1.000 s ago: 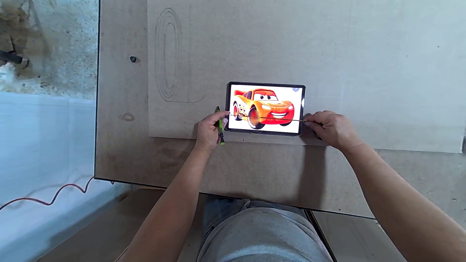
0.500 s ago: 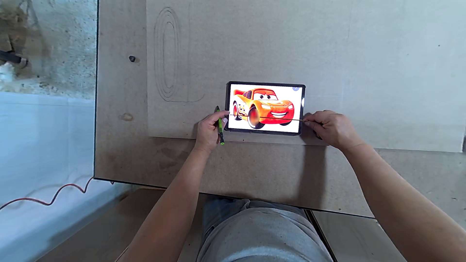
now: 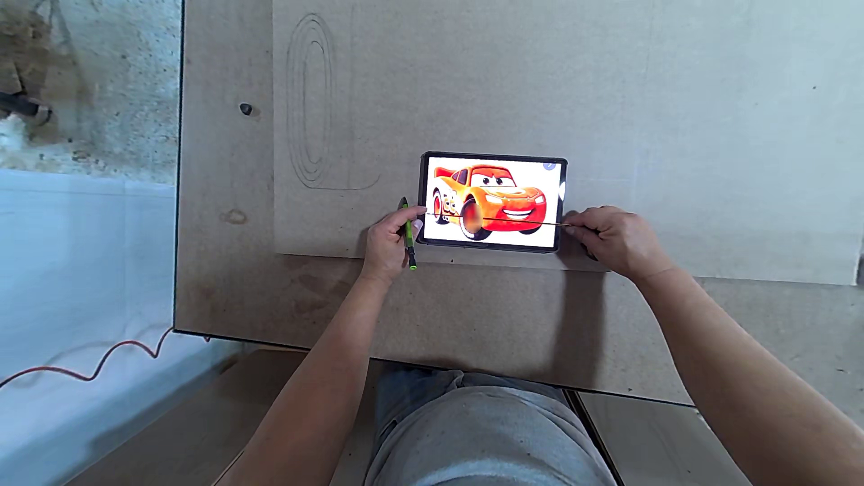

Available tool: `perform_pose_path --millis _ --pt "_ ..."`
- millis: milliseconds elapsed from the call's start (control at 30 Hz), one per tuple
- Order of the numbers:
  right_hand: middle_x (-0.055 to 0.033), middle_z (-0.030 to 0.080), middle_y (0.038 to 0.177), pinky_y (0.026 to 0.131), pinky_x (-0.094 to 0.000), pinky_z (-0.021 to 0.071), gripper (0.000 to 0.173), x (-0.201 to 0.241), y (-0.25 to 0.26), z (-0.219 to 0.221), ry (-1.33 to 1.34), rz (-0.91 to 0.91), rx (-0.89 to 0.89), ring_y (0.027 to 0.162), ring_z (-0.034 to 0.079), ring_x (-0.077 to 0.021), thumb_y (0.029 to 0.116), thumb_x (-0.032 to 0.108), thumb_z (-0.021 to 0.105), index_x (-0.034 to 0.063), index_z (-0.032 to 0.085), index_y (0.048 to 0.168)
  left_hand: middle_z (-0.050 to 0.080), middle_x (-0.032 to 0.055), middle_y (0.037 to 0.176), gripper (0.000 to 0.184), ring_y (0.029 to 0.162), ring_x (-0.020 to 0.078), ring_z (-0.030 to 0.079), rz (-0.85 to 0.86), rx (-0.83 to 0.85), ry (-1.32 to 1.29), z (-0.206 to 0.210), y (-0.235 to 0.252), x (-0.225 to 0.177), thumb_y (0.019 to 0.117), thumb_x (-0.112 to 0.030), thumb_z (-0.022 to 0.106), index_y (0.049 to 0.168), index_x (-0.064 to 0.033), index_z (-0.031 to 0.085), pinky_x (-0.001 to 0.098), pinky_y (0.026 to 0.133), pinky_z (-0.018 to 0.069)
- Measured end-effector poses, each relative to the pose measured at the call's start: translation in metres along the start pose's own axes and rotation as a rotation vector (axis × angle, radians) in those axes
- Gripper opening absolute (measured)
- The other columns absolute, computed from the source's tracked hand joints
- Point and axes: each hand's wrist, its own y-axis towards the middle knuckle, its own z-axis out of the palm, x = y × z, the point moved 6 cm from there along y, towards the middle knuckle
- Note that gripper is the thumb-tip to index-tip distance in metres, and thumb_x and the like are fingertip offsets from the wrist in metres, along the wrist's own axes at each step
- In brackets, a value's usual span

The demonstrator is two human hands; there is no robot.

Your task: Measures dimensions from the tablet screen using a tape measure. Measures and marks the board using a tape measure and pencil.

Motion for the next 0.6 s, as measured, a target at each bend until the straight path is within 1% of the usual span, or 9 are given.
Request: perform_pose_path --millis 133,600 --pt "-0.0012 0.075 0.099 0.081 -0.0476 0.0560 0.018 -0.0010 -0.0004 0.0014 -0.004 -0.003 0.000 0.093 0.070 -0.0212 0.1021 0.025 0.063 0.0196 0.079 0.106 0.073 0.0027 0.120 0.026 0.103 0.0079 0.069 -0.010 -0.004 0.001 -0.0004 -0.0003 -0.0013 0.1032 -0.013 0.062 0.126 -0.0144 0.073 0.0278 0.093 0.0575" --pt "-0.0024 0.075 0.098 0.081 -0.0484 0.0562 0.017 0.0011 0.0006 -0.0006 0.008 0.002 -0.003 0.093 0.070 -0.0221 0.1019 0.024 0.064 0.0186 0.079 0.105 0.072 0.0025 0.122 0.025 0.107 0.0082 0.069 -0.015 0.009 0.009 -0.0009 0.0013 -0.0023 0.1033 -0.013 0.062 0.126 -0.0135 0.073 0.0285 0.096 0.0567"
